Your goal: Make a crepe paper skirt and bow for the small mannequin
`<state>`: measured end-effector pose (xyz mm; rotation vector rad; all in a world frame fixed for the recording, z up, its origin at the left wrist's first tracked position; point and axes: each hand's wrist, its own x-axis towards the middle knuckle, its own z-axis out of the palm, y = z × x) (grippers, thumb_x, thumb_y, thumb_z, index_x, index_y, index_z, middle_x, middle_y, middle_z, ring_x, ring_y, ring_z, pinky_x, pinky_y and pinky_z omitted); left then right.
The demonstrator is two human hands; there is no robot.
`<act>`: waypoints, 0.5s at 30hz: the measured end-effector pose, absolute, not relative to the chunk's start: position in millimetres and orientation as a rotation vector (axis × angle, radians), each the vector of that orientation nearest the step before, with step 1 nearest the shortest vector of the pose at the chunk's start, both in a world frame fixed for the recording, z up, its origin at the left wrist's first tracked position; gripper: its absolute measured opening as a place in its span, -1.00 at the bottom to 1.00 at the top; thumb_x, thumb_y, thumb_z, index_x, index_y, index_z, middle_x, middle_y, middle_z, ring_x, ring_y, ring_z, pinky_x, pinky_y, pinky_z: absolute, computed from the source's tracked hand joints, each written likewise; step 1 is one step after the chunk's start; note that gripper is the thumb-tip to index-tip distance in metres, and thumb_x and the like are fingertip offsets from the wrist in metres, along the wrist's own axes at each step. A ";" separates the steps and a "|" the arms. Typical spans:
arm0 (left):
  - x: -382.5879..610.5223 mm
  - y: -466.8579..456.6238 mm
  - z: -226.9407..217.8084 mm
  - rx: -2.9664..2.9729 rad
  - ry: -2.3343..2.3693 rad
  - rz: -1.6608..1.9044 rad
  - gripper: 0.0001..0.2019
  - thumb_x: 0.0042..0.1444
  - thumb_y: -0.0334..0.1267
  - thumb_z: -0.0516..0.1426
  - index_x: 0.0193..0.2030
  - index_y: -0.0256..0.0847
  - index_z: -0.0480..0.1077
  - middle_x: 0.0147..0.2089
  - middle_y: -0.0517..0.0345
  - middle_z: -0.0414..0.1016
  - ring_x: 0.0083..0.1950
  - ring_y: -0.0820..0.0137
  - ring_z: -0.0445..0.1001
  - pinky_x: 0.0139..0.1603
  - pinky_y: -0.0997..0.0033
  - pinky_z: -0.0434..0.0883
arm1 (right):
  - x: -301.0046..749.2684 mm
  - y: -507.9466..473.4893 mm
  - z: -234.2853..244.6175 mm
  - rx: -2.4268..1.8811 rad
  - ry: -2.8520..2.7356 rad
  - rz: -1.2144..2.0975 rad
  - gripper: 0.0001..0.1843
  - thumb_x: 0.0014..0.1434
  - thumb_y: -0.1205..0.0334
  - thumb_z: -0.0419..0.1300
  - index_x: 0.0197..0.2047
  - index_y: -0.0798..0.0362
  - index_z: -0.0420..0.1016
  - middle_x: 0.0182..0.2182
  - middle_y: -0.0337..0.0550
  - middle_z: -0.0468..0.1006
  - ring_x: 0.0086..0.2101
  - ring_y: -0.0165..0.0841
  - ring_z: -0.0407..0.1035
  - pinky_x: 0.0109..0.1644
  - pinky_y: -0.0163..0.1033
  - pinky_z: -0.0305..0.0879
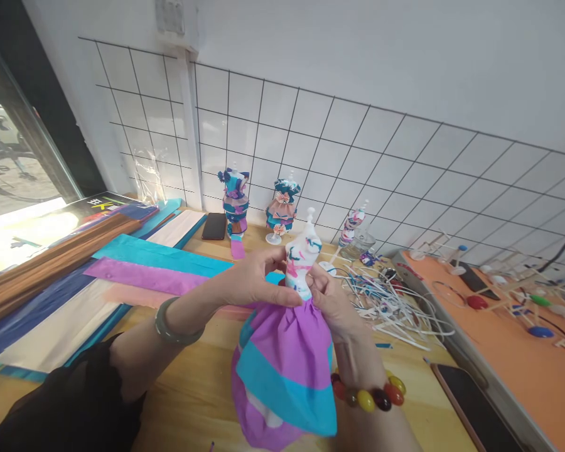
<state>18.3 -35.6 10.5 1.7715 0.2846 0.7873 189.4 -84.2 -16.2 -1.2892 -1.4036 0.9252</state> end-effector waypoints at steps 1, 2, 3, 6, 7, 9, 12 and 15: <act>18.1 -35.8 11.0 1.733 0.263 0.782 -0.60 -0.16 -0.11 0.28 -0.21 -0.26 0.31 -0.21 0.06 0.38 -0.21 0.40 0.33 -0.20 0.39 0.27 | 187.8 -84.2 -16.1 -1.275 -1.408 0.946 -0.57 -0.10 -0.24 0.17 -0.29 -0.11 0.47 -0.47 -0.16 0.53 -0.35 -0.15 0.40 -0.41 -0.16 0.30; 17.8 -35.6 11.4 1.702 0.250 0.780 -0.61 -0.15 -0.13 0.28 -0.21 -0.26 0.31 -0.21 0.06 0.38 -0.21 0.41 0.34 -0.22 0.40 0.28 | 187.2 -84.1 -15.9 -1.270 -1.422 0.977 -0.53 -0.11 -0.26 0.18 -0.25 -0.10 0.48 -0.45 -0.16 0.54 -0.34 -0.15 0.41 -0.41 -0.16 0.31; 17.3 -35.1 11.8 1.686 0.251 0.784 -0.61 -0.16 -0.14 0.28 -0.21 -0.26 0.30 -0.22 0.07 0.38 -0.21 0.41 0.34 -0.23 0.41 0.27 | 187.9 -83.7 -15.9 -1.268 -1.431 0.999 -0.50 -0.13 -0.27 0.20 -0.23 -0.10 0.49 -0.44 -0.15 0.56 -0.33 -0.14 0.42 -0.41 -0.16 0.32; 16.8 -30.7 10.5 1.720 0.339 0.833 -0.60 -0.20 -0.11 0.29 -0.26 -0.26 0.30 -0.32 0.14 0.34 -0.28 0.44 0.32 -0.31 0.43 0.25 | 197.7 -81.4 -16.6 -1.278 -1.410 1.021 -0.44 -0.17 -0.23 0.27 -0.14 -0.09 0.49 -0.30 -0.13 0.59 -0.25 -0.13 0.44 -0.34 -0.16 0.38; 17.1 -28.6 9.0 1.745 0.383 0.852 -0.60 -0.20 -0.09 0.29 -0.28 -0.27 0.30 -0.37 0.18 0.31 -0.33 0.46 0.30 -0.34 0.44 0.24 | 202.5 -80.7 -16.8 -1.283 -1.390 1.013 -0.44 -0.17 -0.18 0.30 -0.11 -0.09 0.48 -0.23 -0.13 0.59 -0.20 -0.13 0.43 -0.28 -0.16 0.39; 18.5 -24.1 5.0 1.779 0.468 0.892 -0.59 -0.20 -0.04 0.28 -0.32 -0.27 0.28 -0.44 0.24 0.23 -0.41 0.51 0.24 -0.42 0.47 0.19 | 211.4 -80.5 -15.8 -1.282 -1.335 0.978 -0.47 -0.12 -0.07 0.33 -0.06 -0.09 0.47 -0.11 -0.12 0.55 -0.09 -0.16 0.39 -0.13 -0.14 0.37; 21.4 -19.2 -1.0 1.816 0.560 0.944 -0.57 -0.19 -0.01 0.26 -0.28 -0.27 0.28 -0.43 0.24 0.23 -0.40 0.50 0.23 -0.42 0.47 0.18 | 216.4 -83.7 -11.4 -1.263 -1.330 0.979 -0.57 0.00 -0.04 0.26 -0.06 -0.06 0.50 -0.03 -0.08 0.51 0.00 -0.18 0.34 0.04 -0.07 0.28; 23.5 -17.3 -4.8 1.838 0.601 0.979 -0.54 -0.18 0.02 0.25 -0.24 -0.26 0.29 -0.37 0.19 0.29 -0.34 0.46 0.28 -0.35 0.44 0.23 | 209.7 -88.4 -6.6 -1.316 -1.425 1.014 -0.58 0.02 -0.04 0.24 -0.07 -0.04 0.52 -0.08 -0.08 0.55 -0.05 -0.17 0.38 0.05 -0.04 0.27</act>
